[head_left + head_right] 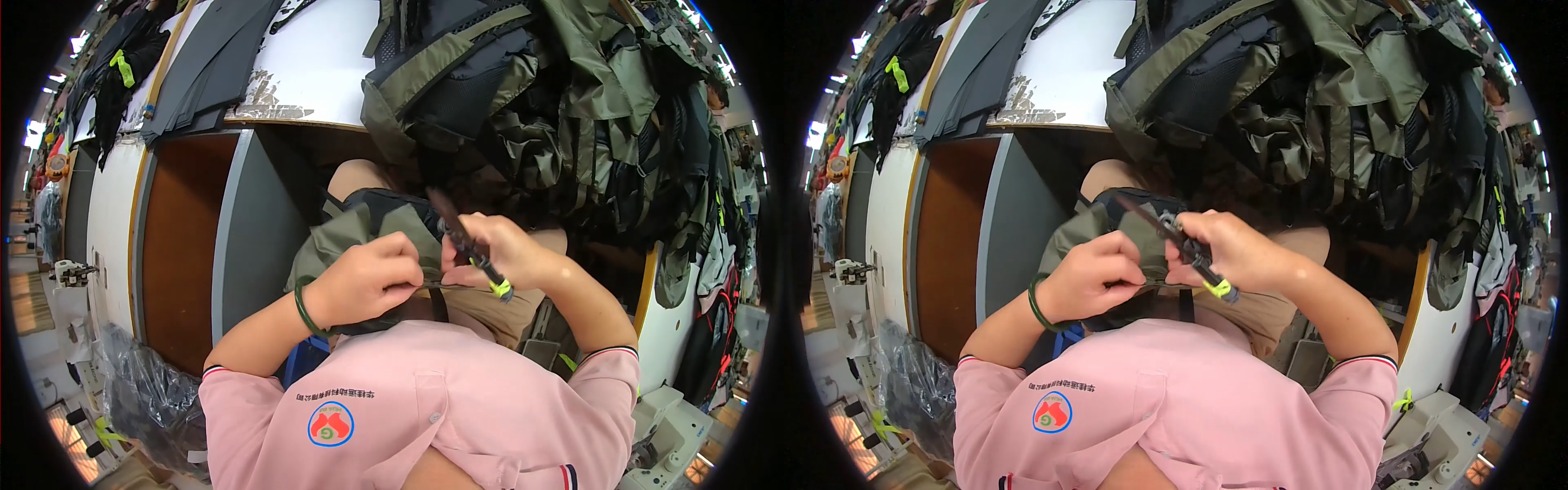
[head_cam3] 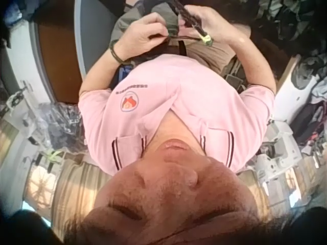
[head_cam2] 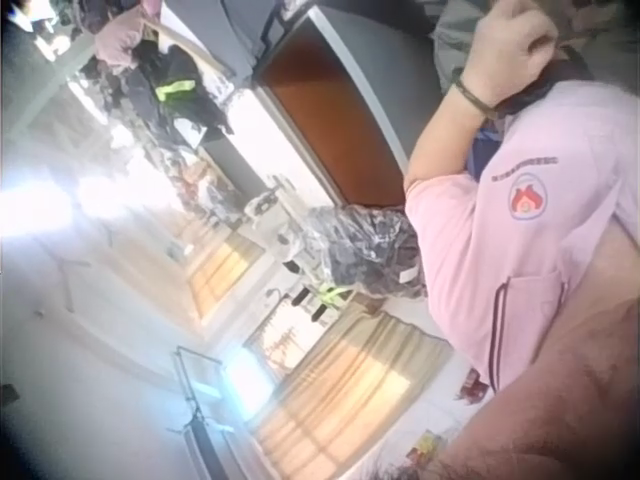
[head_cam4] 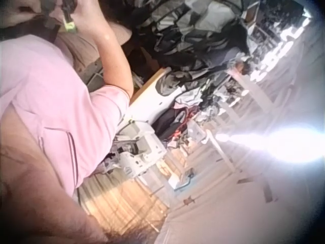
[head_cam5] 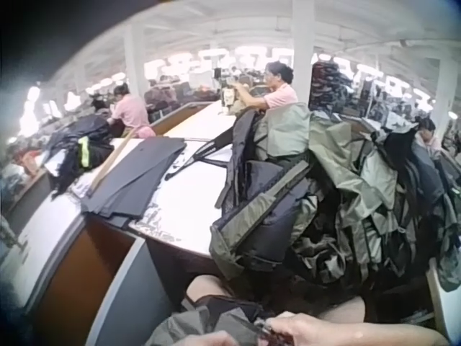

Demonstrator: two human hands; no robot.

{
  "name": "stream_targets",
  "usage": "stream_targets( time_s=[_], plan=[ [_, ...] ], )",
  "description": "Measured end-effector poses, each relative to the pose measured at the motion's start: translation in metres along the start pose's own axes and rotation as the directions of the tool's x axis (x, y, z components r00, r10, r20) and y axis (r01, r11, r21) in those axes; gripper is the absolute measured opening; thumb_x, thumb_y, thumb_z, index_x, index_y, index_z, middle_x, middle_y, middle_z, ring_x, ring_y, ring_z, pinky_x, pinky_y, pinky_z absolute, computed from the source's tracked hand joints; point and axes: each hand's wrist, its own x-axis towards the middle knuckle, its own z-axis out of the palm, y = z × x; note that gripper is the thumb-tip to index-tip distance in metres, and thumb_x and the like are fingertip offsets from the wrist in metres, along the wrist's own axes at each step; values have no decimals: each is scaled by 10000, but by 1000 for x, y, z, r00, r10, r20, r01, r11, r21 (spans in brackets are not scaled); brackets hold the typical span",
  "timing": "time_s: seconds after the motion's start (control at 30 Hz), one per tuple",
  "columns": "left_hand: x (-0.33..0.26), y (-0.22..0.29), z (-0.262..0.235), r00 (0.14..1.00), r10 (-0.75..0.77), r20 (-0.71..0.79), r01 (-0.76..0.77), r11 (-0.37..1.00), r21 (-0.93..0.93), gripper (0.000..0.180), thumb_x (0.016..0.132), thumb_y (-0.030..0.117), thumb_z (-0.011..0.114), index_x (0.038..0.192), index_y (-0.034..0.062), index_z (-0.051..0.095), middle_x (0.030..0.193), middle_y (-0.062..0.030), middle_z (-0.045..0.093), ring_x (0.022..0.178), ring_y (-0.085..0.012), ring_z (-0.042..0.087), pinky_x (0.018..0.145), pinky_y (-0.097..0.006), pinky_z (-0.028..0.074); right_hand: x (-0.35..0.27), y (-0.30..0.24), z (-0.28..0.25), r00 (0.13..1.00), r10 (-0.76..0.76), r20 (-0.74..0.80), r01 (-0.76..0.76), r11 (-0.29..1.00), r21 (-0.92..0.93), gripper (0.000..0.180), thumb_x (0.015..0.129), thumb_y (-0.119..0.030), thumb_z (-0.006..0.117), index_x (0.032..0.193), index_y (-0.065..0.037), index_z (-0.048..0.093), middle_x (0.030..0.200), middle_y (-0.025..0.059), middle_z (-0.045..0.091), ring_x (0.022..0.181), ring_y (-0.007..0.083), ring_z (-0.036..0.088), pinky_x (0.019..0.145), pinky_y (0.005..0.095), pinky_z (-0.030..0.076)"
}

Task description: Trim excess fabric and threads from a green garment component using scissors.

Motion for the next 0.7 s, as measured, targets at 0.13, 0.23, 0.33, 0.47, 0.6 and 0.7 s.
stream_targets(
  time_s=[0.13,0.23,0.33,0.47,0.6,0.7],
  plan=[
    [-16,0,-2,974,228,3,-202,858,472,152,732,27,685,866,64,624,921,-86,567,639,-229,578,546,-324,487,-8,14,13,988,-122,-91,99,970,-220,339,721,-194,850,804,-34,563,707,64,574,640,204,541,670,325,449],
    [-19,-2,-3,936,351,-22,-290,804,519,146,727,29,678,859,73,631,960,-91,590,660,-211,594,566,-315,496,-18,11,-5,954,-273,-127,167,831,-531,408,673,-309,864,746,-54,553,672,52,535,628,247,518,727,357,432],
    [-19,-8,-1,901,427,-78,-331,792,512,138,729,29,673,854,73,638,1002,-95,612,664,-205,602,582,-309,508,-30,2,-25,921,-373,-113,139,584,-800,424,594,-339,861,707,-83,542,664,37,515,655,235,539,769,383,419],
    [-18,-11,1,908,412,-69,-332,813,479,135,726,33,679,849,70,640,1009,-95,626,668,-204,607,599,-300,517,-40,-3,-37,942,-330,-62,95,439,-893,332,552,-210,814,707,-90,546,670,33,516,671,227,538,785,382,422],
    [-16,-10,4,903,422,-80,-341,818,464,143,719,33,682,849,74,637,1005,-87,630,655,-195,597,591,-296,507,-42,-6,-38,944,-325,-52,99,430,-898,314,569,-193,815,717,-92,557,666,30,508,687,224,543,804,385,423],
    [-16,-9,4,913,404,-55,-336,821,461,152,712,33,683,850,78,636,998,-79,630,645,-189,588,582,-293,498,-41,-4,-38,938,-344,-50,110,430,-896,314,571,-193,819,719,-93,560,666,29,509,691,222,546,811,387,423]
  ],
)
